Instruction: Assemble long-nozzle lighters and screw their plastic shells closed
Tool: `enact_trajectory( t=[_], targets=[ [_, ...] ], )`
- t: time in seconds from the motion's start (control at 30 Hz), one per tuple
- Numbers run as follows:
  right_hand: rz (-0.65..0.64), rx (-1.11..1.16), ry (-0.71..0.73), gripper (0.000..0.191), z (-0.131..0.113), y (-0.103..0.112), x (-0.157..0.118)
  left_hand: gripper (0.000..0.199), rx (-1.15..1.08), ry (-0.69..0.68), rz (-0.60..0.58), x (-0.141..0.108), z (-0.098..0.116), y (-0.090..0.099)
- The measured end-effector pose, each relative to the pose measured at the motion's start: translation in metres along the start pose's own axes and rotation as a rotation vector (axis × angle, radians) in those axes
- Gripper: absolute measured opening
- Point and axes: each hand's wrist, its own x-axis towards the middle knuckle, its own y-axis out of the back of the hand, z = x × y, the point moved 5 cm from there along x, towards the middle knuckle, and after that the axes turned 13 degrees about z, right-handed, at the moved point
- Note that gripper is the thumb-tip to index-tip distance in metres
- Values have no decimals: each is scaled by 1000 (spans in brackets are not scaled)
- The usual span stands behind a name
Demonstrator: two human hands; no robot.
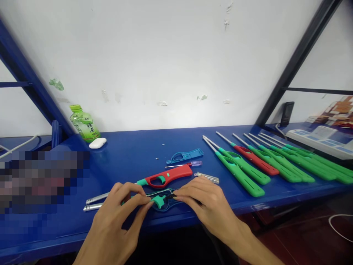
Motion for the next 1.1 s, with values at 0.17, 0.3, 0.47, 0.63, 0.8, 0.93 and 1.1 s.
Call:
enact_trajectory(
  t=[0.17, 0.3, 0.47, 0.63, 0.8, 0.93, 1.1],
  targets=[
    [-15, 0, 15, 10, -1, 0, -1, 8, -45, 20, 19, -1, 3, -6],
    [-24, 16, 27, 13, -2, 1, -1, 9, -32, -3, -2, -1, 3, -12],
    [-21, 68, -1, 14, -4, 5, 3, 15, 36, -88, -67, 1, 4, -17],
    [8, 135, -84, 16, -1, 6, 8, 15, -19, -78, -52, 0, 4, -20],
    [-10, 206, -195, 17, 3, 6, 10, 17, -90, -62, 38, 1, 7, -17],
    [-23, 229, -252, 18, 3, 7, 12, 21, -119, -89, 64, 2, 14, -17],
    [-14, 219, -246, 18, 3, 7, 11, 22, -126, -96, 113, 1, 18, -18]
  ],
)
